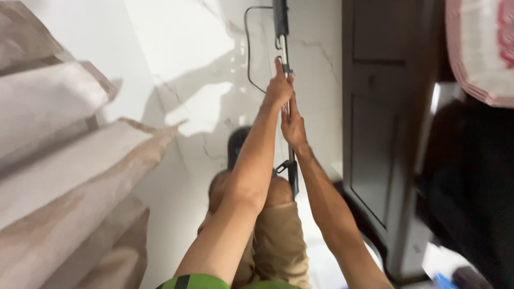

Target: Assembling or adjusting the components of a handheld vacuum cleaner.

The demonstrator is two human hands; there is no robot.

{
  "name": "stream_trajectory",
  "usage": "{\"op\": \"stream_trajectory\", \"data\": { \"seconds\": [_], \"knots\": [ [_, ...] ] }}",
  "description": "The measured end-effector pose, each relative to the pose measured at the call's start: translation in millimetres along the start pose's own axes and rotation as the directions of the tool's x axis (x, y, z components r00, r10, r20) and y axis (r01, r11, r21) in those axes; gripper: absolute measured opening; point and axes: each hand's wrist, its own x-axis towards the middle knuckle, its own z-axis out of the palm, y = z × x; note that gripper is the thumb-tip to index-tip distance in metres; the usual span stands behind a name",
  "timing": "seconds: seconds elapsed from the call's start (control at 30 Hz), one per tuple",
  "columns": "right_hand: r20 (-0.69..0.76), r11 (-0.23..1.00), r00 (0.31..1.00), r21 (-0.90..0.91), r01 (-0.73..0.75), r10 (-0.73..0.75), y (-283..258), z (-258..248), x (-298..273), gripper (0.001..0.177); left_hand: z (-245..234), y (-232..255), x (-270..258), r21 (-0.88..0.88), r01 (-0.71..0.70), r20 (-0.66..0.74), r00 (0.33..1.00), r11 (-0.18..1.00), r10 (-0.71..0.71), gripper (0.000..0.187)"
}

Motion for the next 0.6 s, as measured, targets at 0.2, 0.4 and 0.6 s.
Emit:
{"op": "stream_trajectory", "data": {
  "seconds": [0.2, 0.4, 0.6],
  "knots": [
    [0.194, 0.821, 0.798, -0.128, -0.557, 0.571, -73.9, -75.4, -92.3, 0.072, 49.6, 6.4, -130.8, 0.044, 0.051, 0.137, 0.989, 0.998, -0.056, 0.079],
    [0.262, 0.827, 0.786, -0.226, -0.514, 0.560, -97.0, -98.1, -92.0, 0.073, 27.9, 51.1, -173.4, -0.275, 0.254, 0.160, 0.963, 0.927, -0.216, 0.075],
    [0.131, 0.906, 0.900, -0.156, -0.394, 0.415, -128.7, -99.4, -86.6, 0.065, 2.4, 84.3, -185.0, -0.172, 0.009, -0.145, 0.989, 0.985, -0.034, 0.064]
  ]
}}
